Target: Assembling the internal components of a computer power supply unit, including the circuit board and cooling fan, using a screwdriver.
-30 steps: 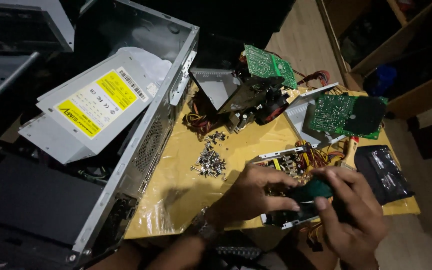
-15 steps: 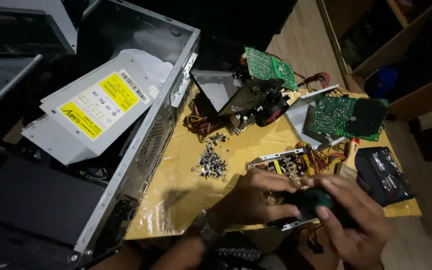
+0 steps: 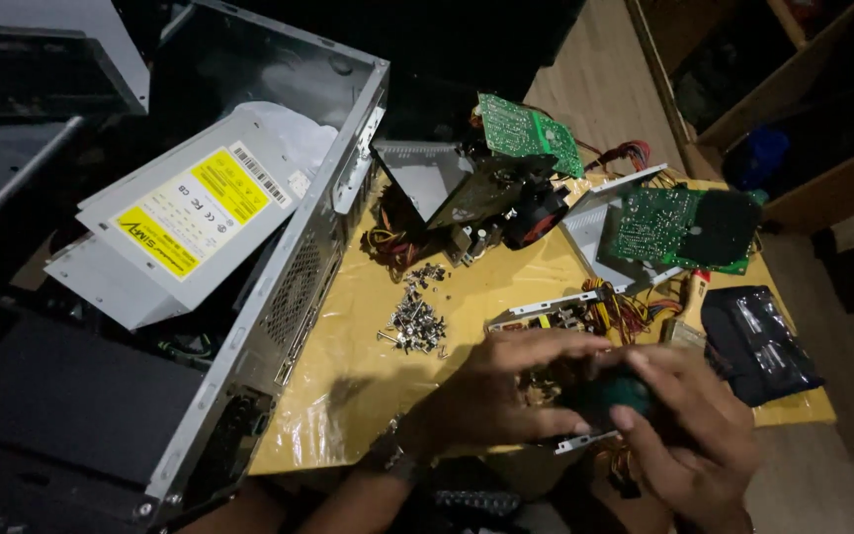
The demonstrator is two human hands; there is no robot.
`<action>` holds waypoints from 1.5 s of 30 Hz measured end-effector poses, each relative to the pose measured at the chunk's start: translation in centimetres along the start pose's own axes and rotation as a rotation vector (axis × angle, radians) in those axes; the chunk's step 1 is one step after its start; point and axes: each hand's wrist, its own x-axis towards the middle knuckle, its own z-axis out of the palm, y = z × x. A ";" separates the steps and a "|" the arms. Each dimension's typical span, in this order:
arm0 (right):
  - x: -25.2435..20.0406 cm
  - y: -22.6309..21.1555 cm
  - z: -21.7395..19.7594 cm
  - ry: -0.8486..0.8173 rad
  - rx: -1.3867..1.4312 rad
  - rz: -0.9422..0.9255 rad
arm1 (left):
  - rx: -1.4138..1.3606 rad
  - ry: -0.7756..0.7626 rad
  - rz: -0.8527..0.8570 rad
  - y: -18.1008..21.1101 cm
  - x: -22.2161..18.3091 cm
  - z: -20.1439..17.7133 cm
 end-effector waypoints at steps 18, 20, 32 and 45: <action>0.1 -1.2 0.6 0.081 0.046 0.049 | 0.070 -0.004 -0.078 -0.4 0.3 1.0; 0.6 -2.0 0.7 0.070 0.086 0.064 | 0.100 0.066 -0.019 -1.5 0.2 1.4; 0.4 -0.8 0.4 0.074 0.046 0.043 | 0.143 0.074 0.053 -1.9 0.2 1.8; 0.5 -1.8 0.2 0.099 -0.070 0.011 | 0.276 -0.031 -0.077 -1.0 0.6 1.8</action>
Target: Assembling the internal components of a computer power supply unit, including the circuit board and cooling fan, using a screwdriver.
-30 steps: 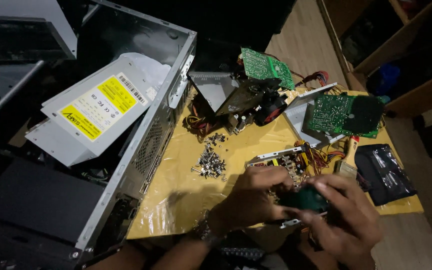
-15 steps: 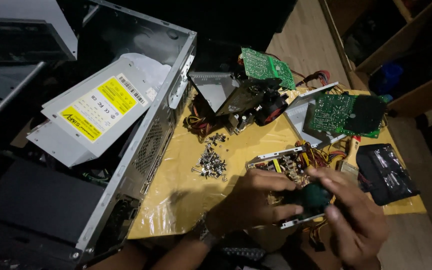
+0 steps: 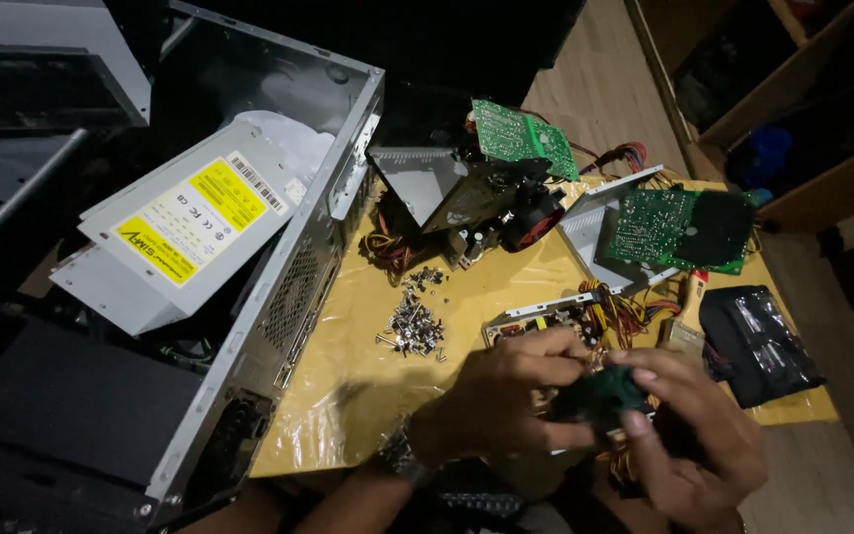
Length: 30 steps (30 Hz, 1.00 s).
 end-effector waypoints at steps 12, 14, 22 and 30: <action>-0.7 1.2 0.5 -0.080 0.110 -0.016 | 0.008 0.018 0.126 0.1 0.6 -0.6; -0.8 1.2 0.6 -0.044 0.007 -0.046 | 0.035 0.023 0.124 -0.7 0.1 0.0; -1.4 0.9 0.3 0.113 0.059 0.070 | 0.113 -0.002 -0.008 -1.0 -3.2 -2.2; -0.8 -1.4 0.5 0.291 0.104 0.212 | 0.149 0.002 -0.218 -1.2 -6.1 -1.5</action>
